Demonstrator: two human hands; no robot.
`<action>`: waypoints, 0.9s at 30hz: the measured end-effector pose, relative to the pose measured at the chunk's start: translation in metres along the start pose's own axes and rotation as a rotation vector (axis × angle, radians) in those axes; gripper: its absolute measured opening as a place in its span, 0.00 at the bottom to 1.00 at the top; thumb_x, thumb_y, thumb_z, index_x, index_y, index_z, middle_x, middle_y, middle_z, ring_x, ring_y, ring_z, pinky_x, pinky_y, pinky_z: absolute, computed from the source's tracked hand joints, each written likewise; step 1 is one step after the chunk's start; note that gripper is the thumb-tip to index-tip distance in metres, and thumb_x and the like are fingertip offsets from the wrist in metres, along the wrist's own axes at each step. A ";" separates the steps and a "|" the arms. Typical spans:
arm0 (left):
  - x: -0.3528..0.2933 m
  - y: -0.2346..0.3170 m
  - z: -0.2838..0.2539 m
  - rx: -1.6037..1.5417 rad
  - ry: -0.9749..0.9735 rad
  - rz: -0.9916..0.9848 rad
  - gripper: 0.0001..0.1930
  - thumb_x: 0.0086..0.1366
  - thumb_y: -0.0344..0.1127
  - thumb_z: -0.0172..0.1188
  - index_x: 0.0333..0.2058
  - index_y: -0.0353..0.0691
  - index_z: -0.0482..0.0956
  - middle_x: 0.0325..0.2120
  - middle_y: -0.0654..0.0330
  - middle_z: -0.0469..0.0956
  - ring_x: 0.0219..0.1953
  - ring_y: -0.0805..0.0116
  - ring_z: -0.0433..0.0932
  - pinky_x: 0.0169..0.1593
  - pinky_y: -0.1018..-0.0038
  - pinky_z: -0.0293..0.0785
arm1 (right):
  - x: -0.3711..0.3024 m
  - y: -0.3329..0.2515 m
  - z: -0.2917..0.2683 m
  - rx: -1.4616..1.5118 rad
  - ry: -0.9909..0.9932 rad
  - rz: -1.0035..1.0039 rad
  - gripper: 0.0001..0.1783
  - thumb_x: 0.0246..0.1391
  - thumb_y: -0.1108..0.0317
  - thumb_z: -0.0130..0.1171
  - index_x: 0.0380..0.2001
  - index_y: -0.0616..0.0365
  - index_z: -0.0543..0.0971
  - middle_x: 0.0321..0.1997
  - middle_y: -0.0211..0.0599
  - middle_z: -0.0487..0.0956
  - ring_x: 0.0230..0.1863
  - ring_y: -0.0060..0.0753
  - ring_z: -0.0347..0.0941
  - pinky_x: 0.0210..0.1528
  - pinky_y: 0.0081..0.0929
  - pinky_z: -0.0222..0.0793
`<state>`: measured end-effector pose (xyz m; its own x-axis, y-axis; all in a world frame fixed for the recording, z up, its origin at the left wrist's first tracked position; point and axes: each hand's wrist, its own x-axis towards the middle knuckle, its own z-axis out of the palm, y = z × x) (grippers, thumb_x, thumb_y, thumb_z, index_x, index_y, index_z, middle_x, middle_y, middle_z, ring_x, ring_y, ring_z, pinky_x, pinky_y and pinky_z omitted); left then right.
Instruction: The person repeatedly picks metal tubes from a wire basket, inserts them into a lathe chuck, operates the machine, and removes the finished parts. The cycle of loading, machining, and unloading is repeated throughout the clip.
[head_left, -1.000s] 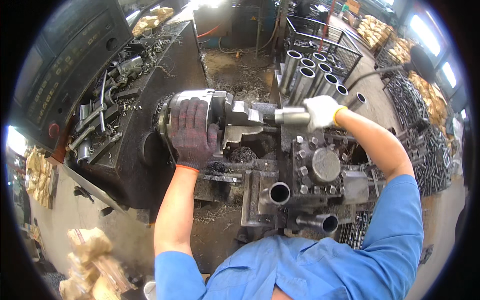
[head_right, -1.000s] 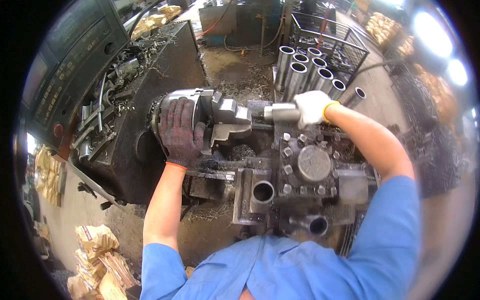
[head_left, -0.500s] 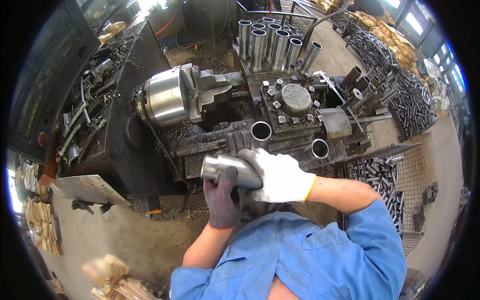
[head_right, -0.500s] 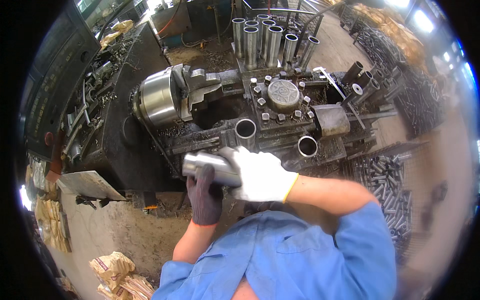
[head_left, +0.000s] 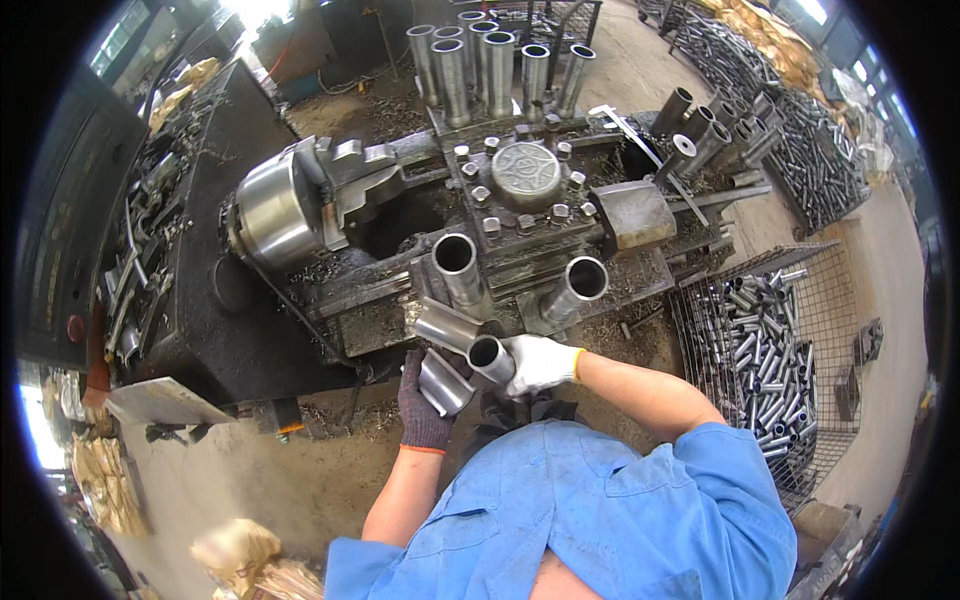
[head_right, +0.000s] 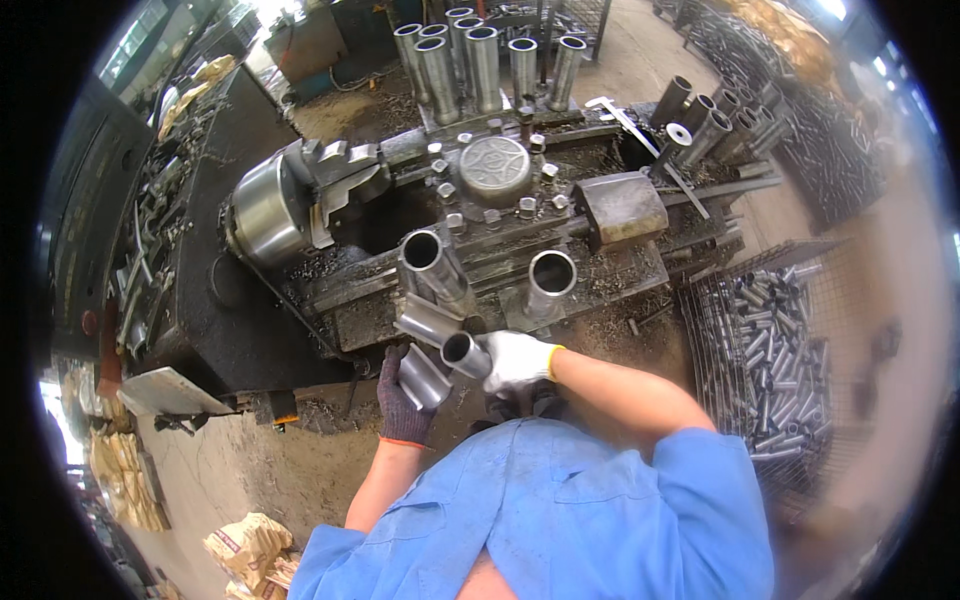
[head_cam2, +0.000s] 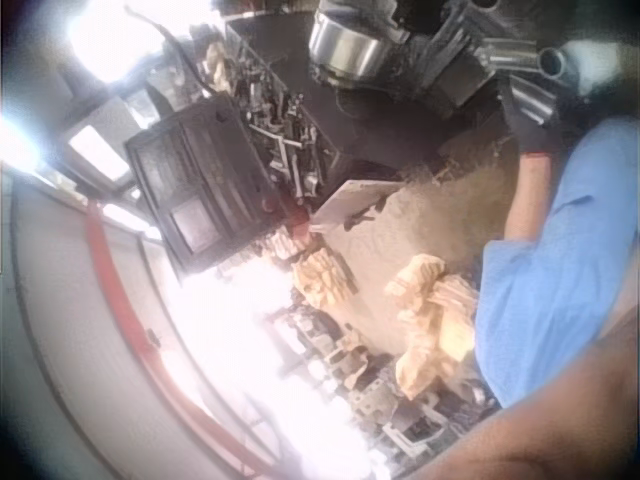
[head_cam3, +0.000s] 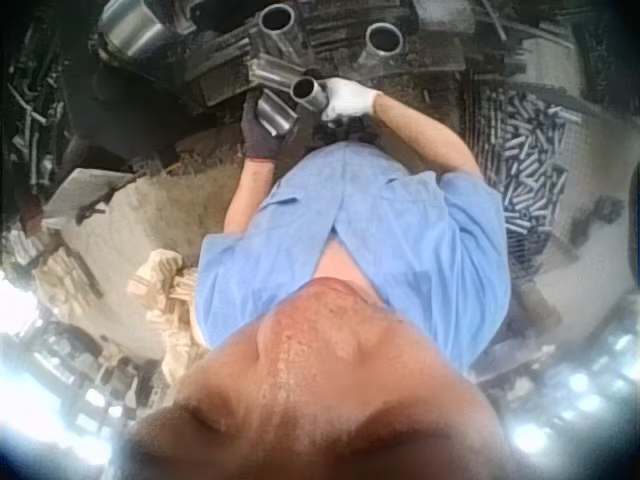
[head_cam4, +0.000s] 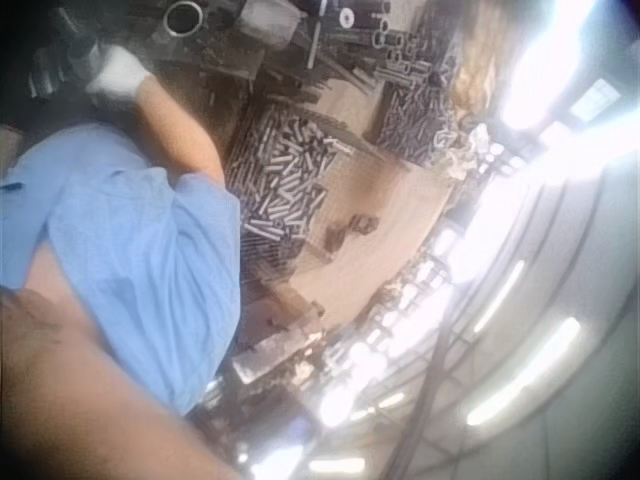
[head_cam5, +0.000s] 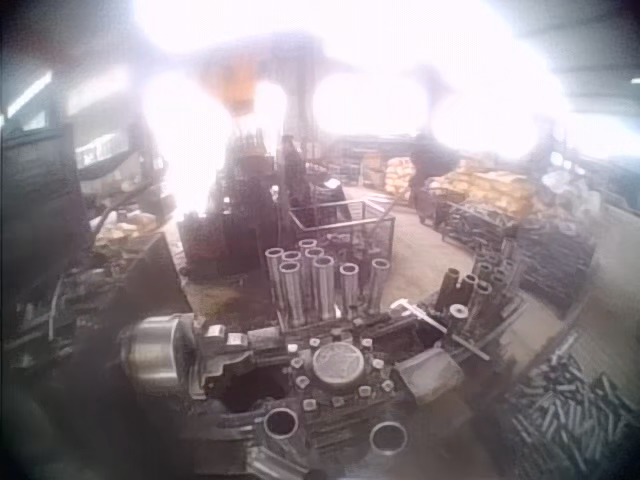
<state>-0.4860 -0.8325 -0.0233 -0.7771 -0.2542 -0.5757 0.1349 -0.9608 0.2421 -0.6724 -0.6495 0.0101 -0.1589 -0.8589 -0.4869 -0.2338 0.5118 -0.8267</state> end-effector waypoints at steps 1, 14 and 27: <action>-0.006 0.001 0.003 0.082 0.024 0.030 0.23 0.75 0.54 0.60 0.57 0.43 0.76 0.48 0.52 0.82 0.49 0.53 0.84 0.54 0.51 0.84 | -0.016 -0.010 -0.007 -0.104 0.034 -0.032 0.42 0.39 0.56 0.75 0.62 0.58 0.79 0.48 0.50 0.87 0.48 0.46 0.85 0.52 0.42 0.81; 0.041 -0.065 0.098 1.484 -0.307 1.174 0.44 0.47 0.36 0.89 0.61 0.38 0.75 0.51 0.58 0.84 0.52 0.68 0.83 0.57 0.69 0.82 | -0.075 0.006 -0.086 0.056 0.545 -0.255 0.29 0.42 0.68 0.79 0.51 0.57 0.85 0.51 0.38 0.88 0.52 0.29 0.82 0.59 0.33 0.78; -0.030 0.044 0.016 0.113 -0.190 0.276 0.43 0.73 0.77 0.44 0.58 0.38 0.78 0.49 0.45 0.85 0.44 0.46 0.87 0.49 0.49 0.87 | -0.031 -0.014 -0.003 -0.512 0.348 -0.046 0.27 0.51 0.60 0.69 0.56 0.49 0.82 0.46 0.51 0.86 0.46 0.57 0.85 0.51 0.49 0.81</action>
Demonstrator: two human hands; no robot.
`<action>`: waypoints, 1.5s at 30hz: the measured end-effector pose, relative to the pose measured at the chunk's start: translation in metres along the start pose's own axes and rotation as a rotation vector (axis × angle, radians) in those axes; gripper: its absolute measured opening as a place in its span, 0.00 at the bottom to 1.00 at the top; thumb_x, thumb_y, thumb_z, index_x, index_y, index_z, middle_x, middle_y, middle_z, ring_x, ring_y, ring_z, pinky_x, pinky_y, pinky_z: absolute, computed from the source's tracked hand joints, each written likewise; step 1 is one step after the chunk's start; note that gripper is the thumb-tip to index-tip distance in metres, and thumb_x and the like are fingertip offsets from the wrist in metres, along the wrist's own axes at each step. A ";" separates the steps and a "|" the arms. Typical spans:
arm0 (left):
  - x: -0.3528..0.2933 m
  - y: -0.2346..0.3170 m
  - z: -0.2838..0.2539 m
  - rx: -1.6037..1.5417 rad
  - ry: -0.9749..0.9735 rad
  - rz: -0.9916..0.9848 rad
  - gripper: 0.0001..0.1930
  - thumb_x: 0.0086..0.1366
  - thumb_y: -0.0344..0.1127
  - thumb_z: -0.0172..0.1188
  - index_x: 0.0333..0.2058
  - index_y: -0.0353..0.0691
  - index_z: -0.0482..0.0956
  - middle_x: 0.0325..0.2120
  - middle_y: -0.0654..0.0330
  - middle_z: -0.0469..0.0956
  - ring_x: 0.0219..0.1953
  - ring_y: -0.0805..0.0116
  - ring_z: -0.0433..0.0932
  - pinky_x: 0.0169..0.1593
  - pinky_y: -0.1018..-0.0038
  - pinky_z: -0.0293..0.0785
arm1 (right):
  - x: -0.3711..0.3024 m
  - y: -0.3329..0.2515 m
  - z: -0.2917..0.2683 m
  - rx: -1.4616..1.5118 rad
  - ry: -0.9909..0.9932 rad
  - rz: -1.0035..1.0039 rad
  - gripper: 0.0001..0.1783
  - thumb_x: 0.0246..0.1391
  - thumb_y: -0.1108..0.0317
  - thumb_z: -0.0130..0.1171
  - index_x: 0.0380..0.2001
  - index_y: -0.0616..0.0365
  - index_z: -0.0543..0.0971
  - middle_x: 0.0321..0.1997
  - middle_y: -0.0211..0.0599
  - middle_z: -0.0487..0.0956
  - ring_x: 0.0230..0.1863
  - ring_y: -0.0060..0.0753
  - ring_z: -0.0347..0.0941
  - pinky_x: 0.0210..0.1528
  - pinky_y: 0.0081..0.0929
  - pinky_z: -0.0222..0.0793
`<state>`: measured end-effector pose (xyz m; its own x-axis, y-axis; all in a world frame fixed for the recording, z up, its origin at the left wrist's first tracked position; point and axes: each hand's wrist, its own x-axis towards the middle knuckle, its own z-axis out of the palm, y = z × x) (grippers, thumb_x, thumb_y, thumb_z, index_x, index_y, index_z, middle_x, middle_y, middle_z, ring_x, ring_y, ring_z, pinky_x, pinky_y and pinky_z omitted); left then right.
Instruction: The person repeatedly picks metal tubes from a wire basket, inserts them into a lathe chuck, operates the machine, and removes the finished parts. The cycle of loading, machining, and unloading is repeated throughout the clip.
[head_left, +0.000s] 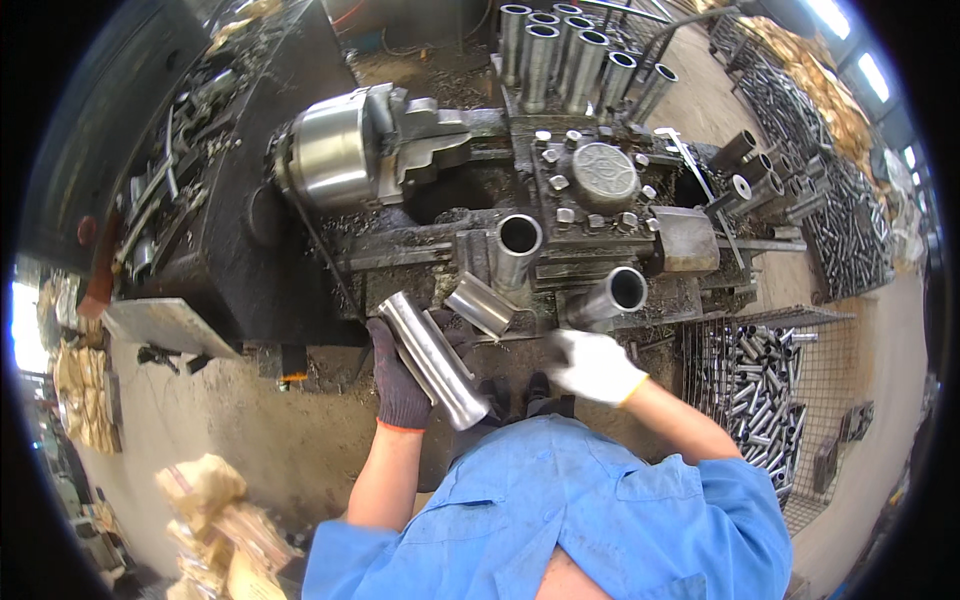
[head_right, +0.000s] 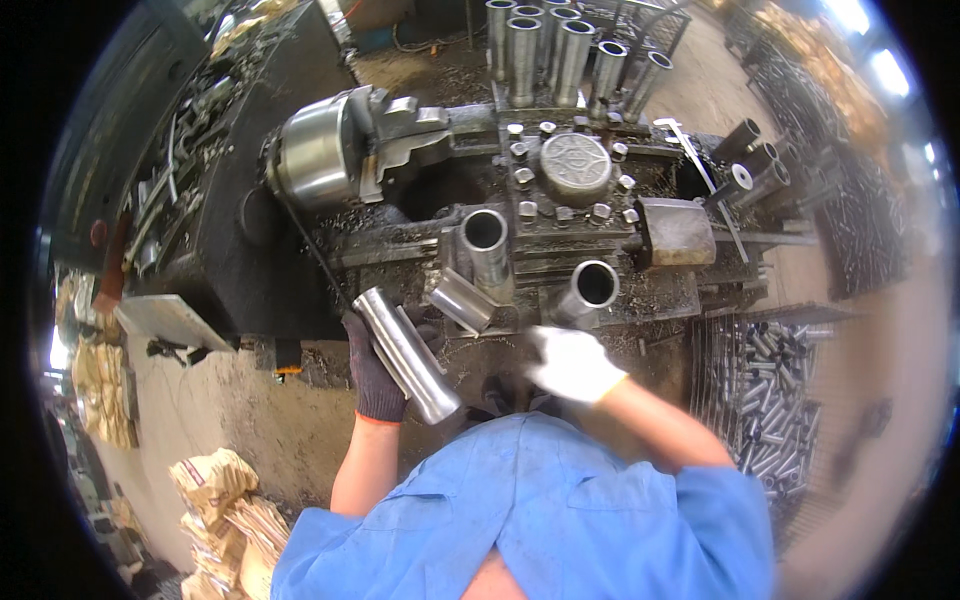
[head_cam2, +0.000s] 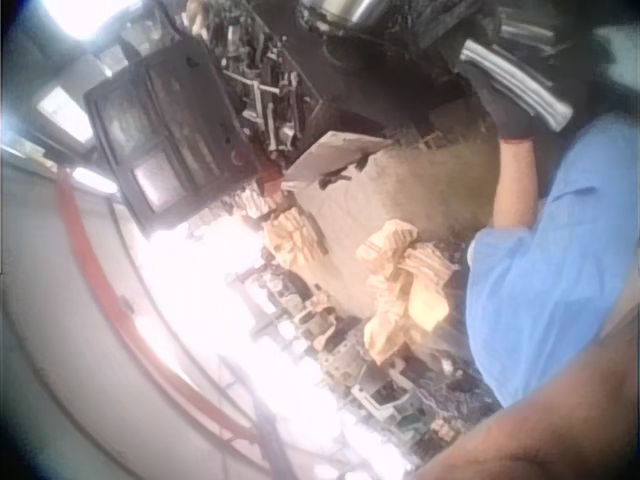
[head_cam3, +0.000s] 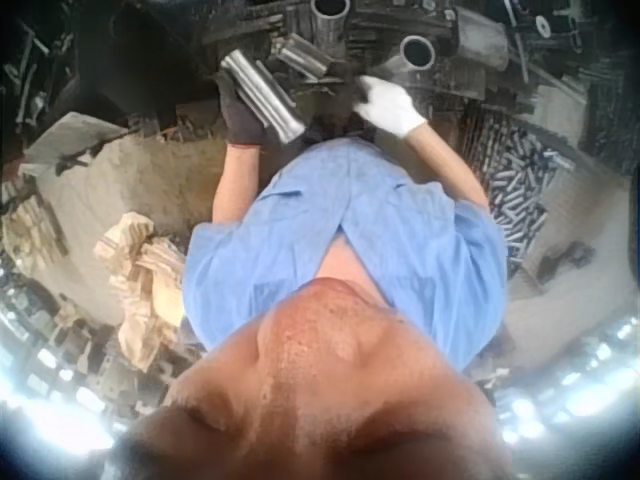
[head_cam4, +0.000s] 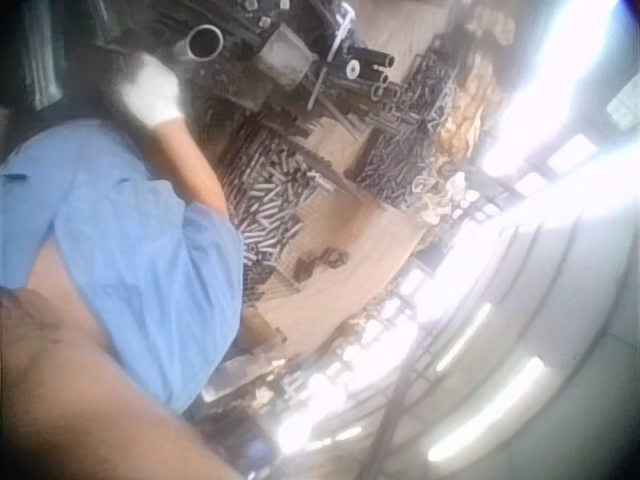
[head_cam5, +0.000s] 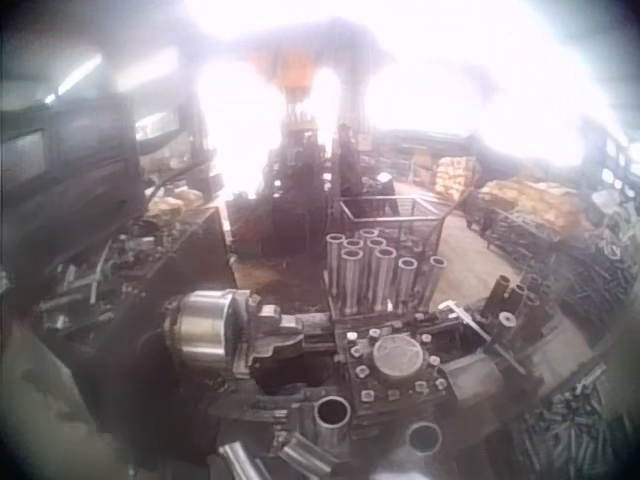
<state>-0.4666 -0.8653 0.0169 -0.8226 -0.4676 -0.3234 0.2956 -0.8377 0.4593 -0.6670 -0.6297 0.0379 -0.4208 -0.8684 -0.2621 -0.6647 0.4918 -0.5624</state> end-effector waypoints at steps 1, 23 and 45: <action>0.005 0.000 -0.008 -0.031 0.093 0.010 0.45 0.71 0.79 0.44 0.57 0.38 0.78 0.48 0.46 0.85 0.45 0.44 0.87 0.50 0.48 0.87 | 0.018 -0.016 0.021 0.028 0.107 -0.157 0.28 0.51 0.59 0.69 0.57 0.51 0.80 0.47 0.51 0.86 0.45 0.58 0.85 0.51 0.50 0.80; 0.035 0.064 0.081 0.555 -0.297 0.780 0.40 0.75 0.58 0.60 0.74 0.36 0.61 0.69 0.49 0.70 0.71 0.53 0.69 0.75 0.51 0.62 | 0.114 -0.139 -0.162 0.069 0.109 -0.515 0.51 0.42 0.51 0.75 0.69 0.60 0.70 0.58 0.56 0.82 0.57 0.59 0.82 0.62 0.46 0.78; -0.056 0.059 -0.203 0.281 0.943 0.795 0.21 0.75 0.55 0.62 0.48 0.41 0.80 0.34 0.58 0.82 0.34 0.66 0.80 0.41 0.67 0.79 | 0.323 -0.017 -0.210 -0.329 -0.323 -0.230 0.50 0.40 0.50 0.75 0.66 0.62 0.73 0.57 0.59 0.83 0.58 0.59 0.81 0.63 0.48 0.76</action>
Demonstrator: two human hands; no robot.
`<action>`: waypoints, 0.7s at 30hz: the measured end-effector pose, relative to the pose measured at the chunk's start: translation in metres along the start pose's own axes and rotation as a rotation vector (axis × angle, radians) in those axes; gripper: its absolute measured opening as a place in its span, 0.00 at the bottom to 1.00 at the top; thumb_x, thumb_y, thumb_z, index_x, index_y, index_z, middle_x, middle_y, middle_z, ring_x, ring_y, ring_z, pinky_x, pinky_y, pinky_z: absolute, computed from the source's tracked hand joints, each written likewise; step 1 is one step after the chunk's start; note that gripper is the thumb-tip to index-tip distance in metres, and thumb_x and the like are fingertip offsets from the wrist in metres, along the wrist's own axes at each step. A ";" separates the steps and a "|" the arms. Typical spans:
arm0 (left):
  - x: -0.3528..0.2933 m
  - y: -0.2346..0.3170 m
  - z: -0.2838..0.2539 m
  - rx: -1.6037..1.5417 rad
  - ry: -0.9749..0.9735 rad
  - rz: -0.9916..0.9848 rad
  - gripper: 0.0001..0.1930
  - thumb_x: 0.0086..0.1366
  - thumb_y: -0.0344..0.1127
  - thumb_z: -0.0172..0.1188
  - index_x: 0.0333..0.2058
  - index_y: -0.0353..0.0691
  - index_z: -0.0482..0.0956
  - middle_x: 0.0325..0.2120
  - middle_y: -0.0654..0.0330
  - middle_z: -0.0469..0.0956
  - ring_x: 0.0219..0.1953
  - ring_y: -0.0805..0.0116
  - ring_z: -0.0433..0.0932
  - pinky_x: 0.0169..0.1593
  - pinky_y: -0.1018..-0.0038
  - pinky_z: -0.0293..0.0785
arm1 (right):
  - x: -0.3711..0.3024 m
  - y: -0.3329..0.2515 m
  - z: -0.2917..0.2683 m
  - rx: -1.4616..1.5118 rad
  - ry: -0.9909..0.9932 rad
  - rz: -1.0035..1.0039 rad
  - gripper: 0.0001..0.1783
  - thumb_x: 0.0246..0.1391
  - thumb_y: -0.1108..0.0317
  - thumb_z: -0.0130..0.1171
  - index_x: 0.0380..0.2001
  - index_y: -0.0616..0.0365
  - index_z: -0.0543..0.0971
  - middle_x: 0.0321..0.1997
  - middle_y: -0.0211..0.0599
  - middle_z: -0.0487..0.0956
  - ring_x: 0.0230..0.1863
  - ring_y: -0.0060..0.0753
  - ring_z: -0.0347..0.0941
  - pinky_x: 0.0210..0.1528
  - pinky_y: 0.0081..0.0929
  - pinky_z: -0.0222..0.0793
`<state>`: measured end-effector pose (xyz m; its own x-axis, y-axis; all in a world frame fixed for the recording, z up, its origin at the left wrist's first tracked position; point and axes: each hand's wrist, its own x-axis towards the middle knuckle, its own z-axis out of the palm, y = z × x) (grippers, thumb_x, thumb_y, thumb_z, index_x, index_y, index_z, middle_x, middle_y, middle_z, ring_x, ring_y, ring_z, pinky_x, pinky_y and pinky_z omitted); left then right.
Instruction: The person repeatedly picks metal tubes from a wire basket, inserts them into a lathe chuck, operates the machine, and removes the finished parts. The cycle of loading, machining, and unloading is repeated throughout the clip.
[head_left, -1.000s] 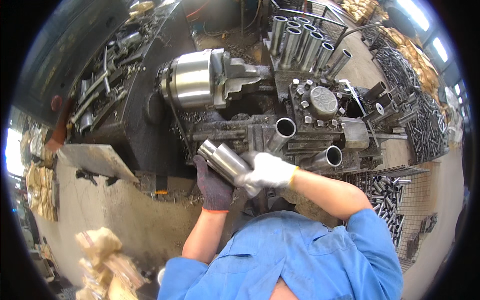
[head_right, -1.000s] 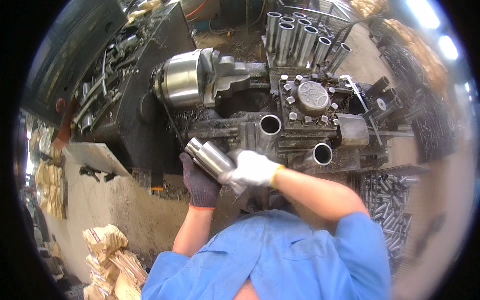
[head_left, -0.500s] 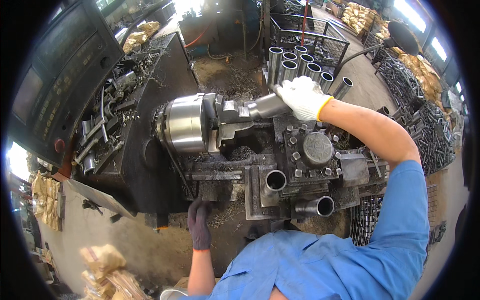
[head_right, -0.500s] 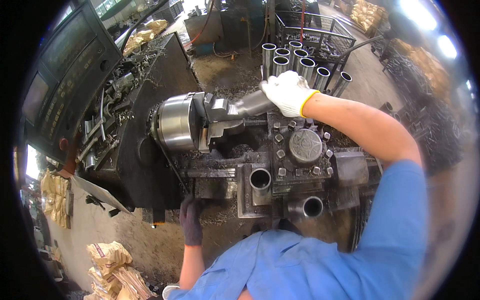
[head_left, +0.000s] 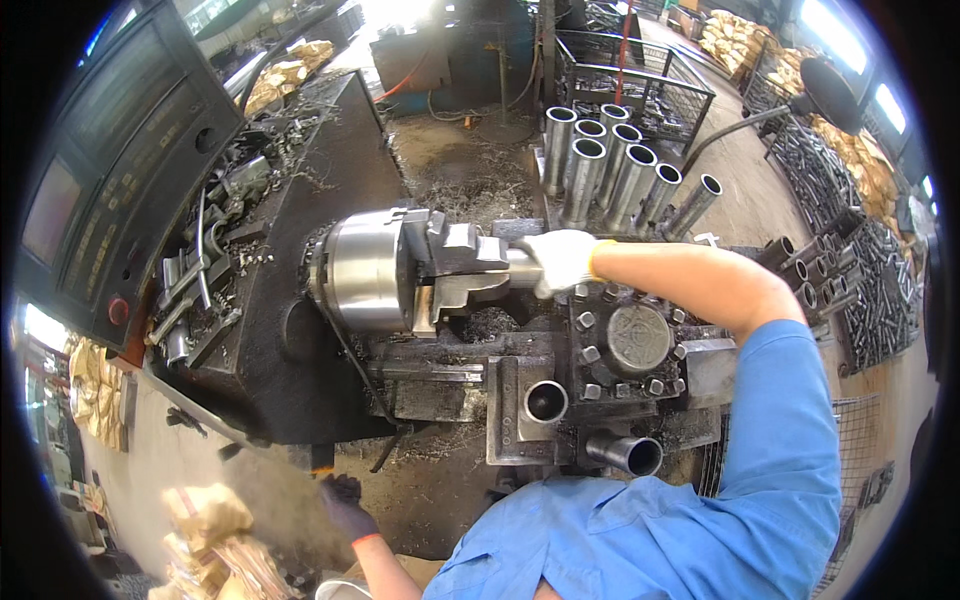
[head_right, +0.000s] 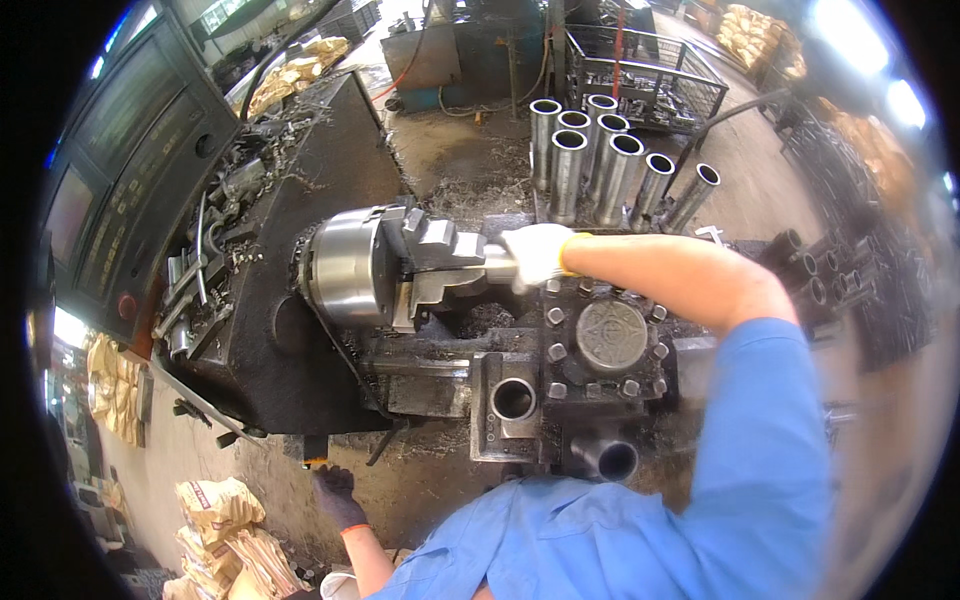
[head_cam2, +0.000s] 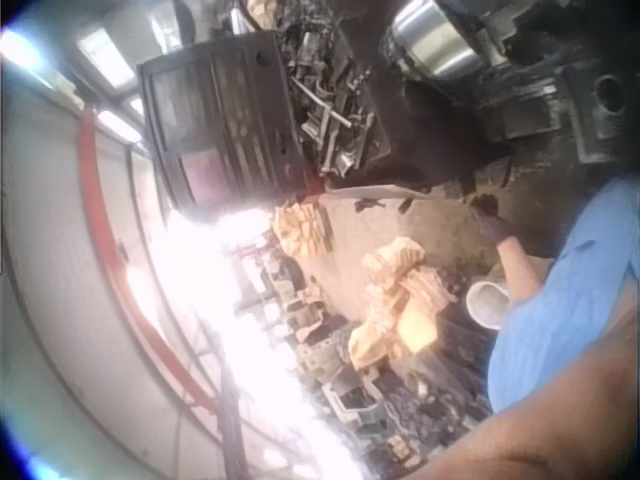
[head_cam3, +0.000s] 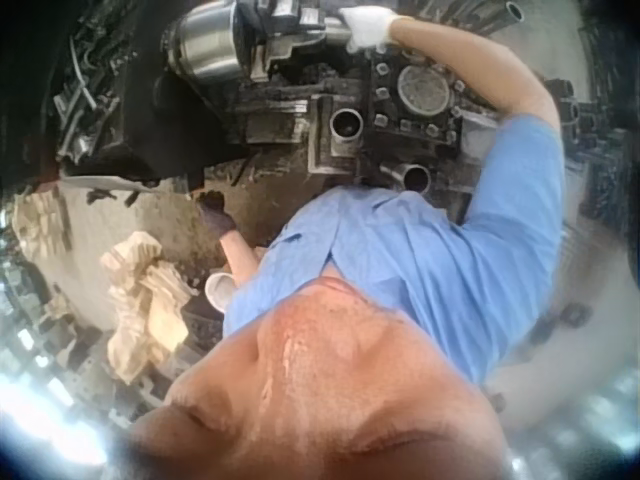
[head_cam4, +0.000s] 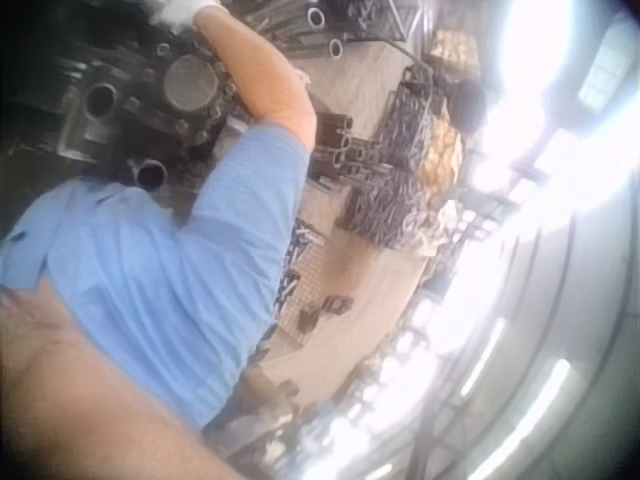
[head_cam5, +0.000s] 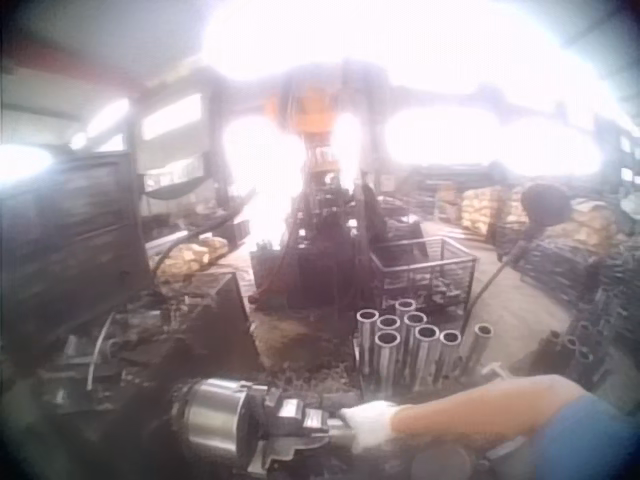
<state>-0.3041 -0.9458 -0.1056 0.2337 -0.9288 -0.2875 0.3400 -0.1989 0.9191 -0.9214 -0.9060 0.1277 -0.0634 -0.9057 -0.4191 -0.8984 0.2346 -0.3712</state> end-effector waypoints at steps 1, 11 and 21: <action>0.012 0.005 -0.003 -0.022 -0.029 -0.023 0.21 0.76 0.57 0.60 0.45 0.43 0.80 0.31 0.59 0.80 0.32 0.66 0.78 0.38 0.66 0.77 | -0.001 -0.001 -0.001 -0.055 0.069 -0.027 0.49 0.41 0.49 0.75 0.66 0.62 0.73 0.57 0.59 0.83 0.58 0.59 0.81 0.62 0.48 0.76; 0.054 0.044 -0.014 -0.075 0.066 -0.504 0.26 0.75 0.67 0.53 0.28 0.52 0.71 0.15 0.71 0.57 0.17 0.70 0.57 0.26 0.67 0.56 | 0.031 0.001 0.011 -0.049 0.122 -0.050 0.46 0.41 0.54 0.73 0.65 0.61 0.76 0.59 0.60 0.83 0.60 0.57 0.81 0.62 0.44 0.76; 0.049 0.017 -0.014 0.129 0.044 -0.111 0.20 0.79 0.54 0.55 0.44 0.42 0.81 0.26 0.62 0.77 0.24 0.69 0.75 0.31 0.70 0.75 | -0.108 -0.022 -0.005 0.187 0.610 -0.023 0.36 0.56 0.56 0.68 0.66 0.61 0.77 0.62 0.49 0.84 0.61 0.44 0.83 0.66 0.36 0.75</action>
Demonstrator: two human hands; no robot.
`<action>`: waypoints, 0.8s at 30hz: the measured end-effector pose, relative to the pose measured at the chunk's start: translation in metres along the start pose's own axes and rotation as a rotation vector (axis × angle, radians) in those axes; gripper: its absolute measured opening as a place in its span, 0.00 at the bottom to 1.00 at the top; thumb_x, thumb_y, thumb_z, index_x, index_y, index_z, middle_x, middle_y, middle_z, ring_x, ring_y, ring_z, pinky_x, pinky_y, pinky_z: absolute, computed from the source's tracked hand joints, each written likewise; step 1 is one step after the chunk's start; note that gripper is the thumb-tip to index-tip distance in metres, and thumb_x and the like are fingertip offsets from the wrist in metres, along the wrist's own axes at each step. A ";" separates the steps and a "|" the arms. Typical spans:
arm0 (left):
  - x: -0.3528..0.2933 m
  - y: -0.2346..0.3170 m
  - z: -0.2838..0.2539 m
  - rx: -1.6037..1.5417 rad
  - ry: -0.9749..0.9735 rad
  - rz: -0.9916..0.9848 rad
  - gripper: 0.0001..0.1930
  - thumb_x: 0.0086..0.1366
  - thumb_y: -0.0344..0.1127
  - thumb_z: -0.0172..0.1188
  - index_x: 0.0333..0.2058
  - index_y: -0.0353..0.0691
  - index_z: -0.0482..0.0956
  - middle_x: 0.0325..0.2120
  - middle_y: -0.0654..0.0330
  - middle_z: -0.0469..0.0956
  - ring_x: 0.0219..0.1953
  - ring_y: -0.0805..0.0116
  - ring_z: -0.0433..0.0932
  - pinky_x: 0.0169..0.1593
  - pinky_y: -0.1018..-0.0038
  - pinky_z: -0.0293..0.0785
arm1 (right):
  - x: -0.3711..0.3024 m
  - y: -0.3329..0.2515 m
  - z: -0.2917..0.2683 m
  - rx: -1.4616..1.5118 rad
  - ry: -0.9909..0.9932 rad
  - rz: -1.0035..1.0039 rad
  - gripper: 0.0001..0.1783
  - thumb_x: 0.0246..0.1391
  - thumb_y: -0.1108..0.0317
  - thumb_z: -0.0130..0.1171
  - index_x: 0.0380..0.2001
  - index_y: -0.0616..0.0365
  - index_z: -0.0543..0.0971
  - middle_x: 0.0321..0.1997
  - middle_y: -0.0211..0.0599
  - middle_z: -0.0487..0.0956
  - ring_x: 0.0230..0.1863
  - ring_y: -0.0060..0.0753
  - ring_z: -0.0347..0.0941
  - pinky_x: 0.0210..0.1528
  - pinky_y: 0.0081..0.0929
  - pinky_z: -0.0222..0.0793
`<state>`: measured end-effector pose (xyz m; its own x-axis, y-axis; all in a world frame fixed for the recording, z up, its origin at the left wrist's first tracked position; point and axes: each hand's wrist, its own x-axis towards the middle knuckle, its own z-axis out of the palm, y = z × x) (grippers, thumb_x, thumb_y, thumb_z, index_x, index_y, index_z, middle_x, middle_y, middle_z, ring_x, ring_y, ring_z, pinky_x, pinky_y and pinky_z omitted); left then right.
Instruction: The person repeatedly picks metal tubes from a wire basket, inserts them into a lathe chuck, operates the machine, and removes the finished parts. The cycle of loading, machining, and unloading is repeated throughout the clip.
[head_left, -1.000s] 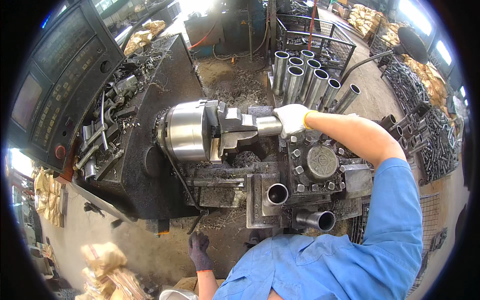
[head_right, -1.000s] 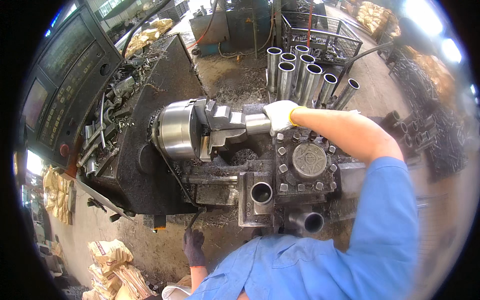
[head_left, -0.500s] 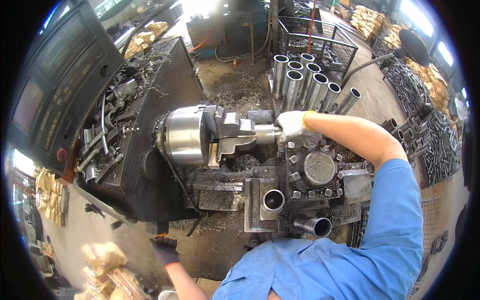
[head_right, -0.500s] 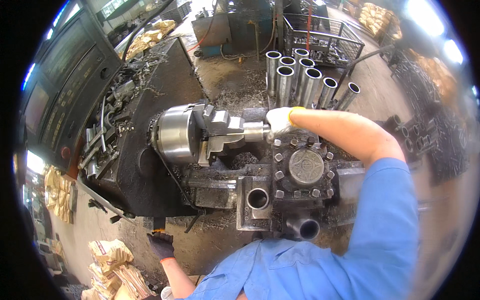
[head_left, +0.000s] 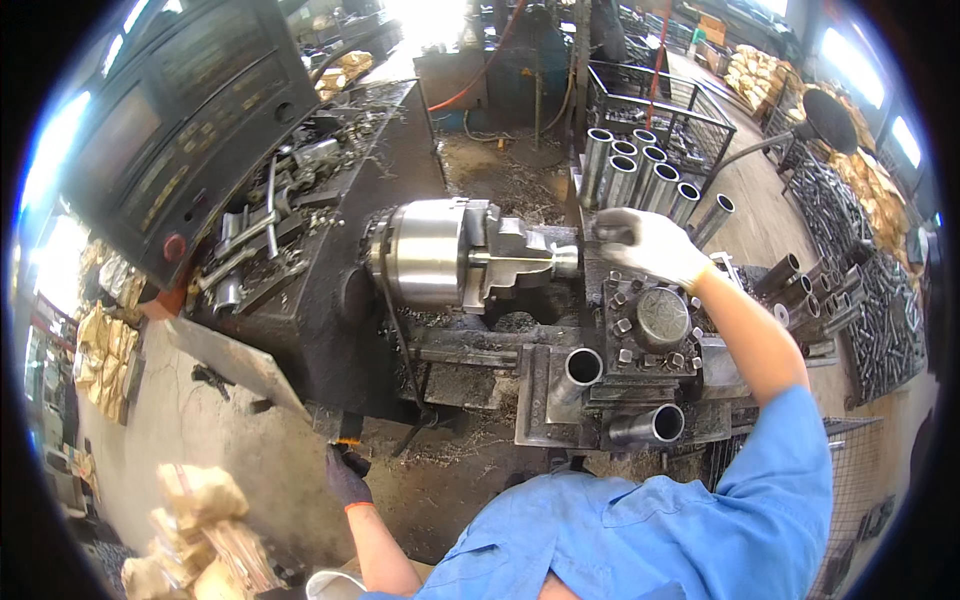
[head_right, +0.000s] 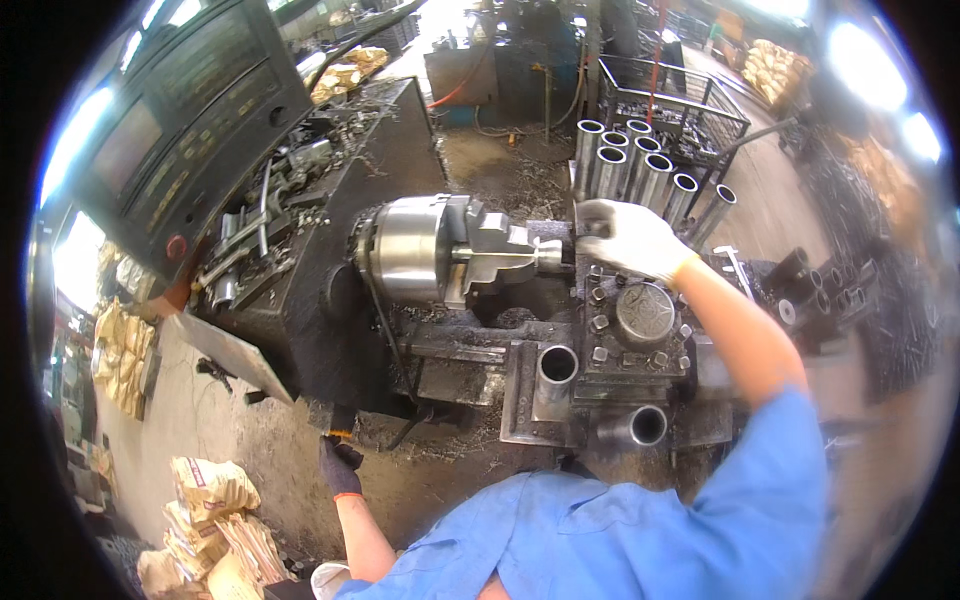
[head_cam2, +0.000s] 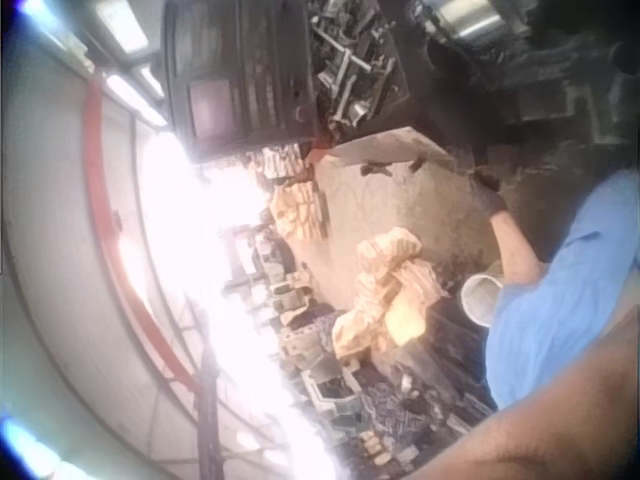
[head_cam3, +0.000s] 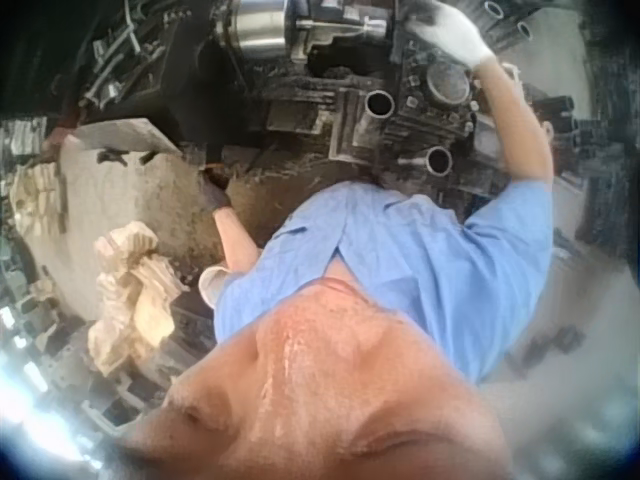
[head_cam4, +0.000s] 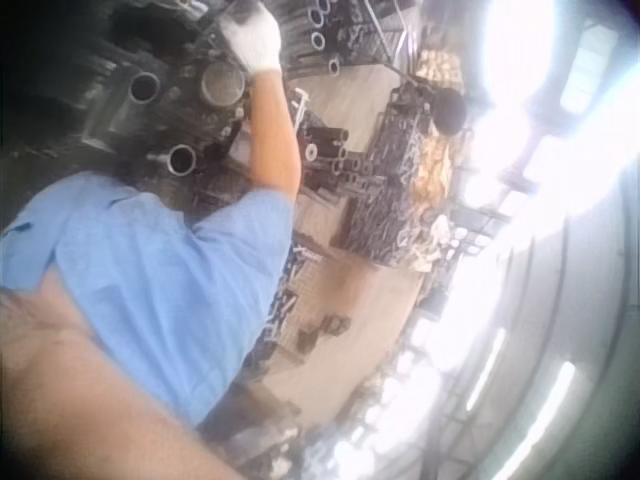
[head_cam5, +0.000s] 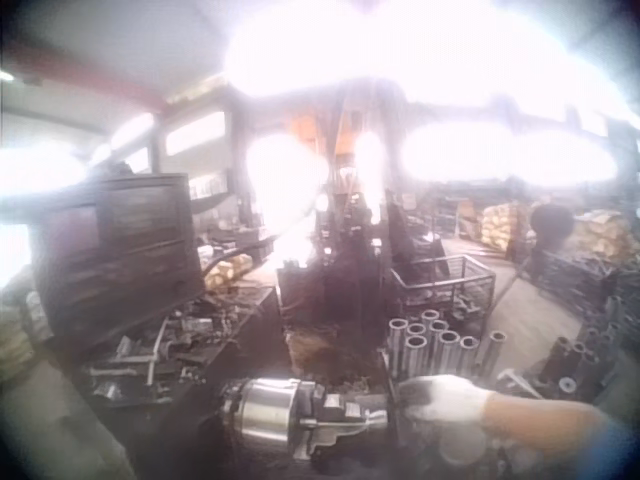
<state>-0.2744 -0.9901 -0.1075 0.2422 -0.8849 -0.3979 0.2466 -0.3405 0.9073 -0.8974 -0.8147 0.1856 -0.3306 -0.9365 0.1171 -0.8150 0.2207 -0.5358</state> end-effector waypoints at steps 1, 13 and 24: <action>-0.015 0.012 0.006 0.194 0.020 0.210 0.20 0.79 0.53 0.55 0.49 0.40 0.80 0.32 0.58 0.79 0.31 0.66 0.78 0.37 0.68 0.77 | -0.032 -0.005 -0.011 0.115 0.096 -0.036 0.33 0.58 0.58 0.67 0.65 0.59 0.77 0.60 0.47 0.85 0.60 0.42 0.83 0.66 0.35 0.75; -0.019 0.368 0.260 1.368 0.329 1.332 0.38 0.74 0.54 0.54 0.76 0.45 0.57 0.42 0.48 0.87 0.44 0.46 0.87 0.46 0.51 0.81 | -0.289 -0.014 0.067 0.230 0.694 0.434 0.17 0.59 0.66 0.67 0.49 0.65 0.86 0.44 0.45 0.88 0.45 0.36 0.83 0.53 0.33 0.78; -0.140 0.202 0.217 0.644 -0.362 1.801 0.24 0.66 0.34 0.66 0.60 0.35 0.80 0.32 0.53 0.86 0.29 0.52 0.84 0.38 0.60 0.81 | -0.361 -0.009 0.097 0.119 0.486 0.452 0.18 0.56 0.61 0.67 0.47 0.58 0.87 0.43 0.47 0.88 0.42 0.44 0.87 0.48 0.35 0.82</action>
<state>-0.4625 -1.0038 0.1614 -0.4158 -0.2599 0.8715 -0.3758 0.9217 0.0956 -0.7247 -0.5053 0.0674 -0.8260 -0.5239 0.2080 -0.4976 0.5043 -0.7057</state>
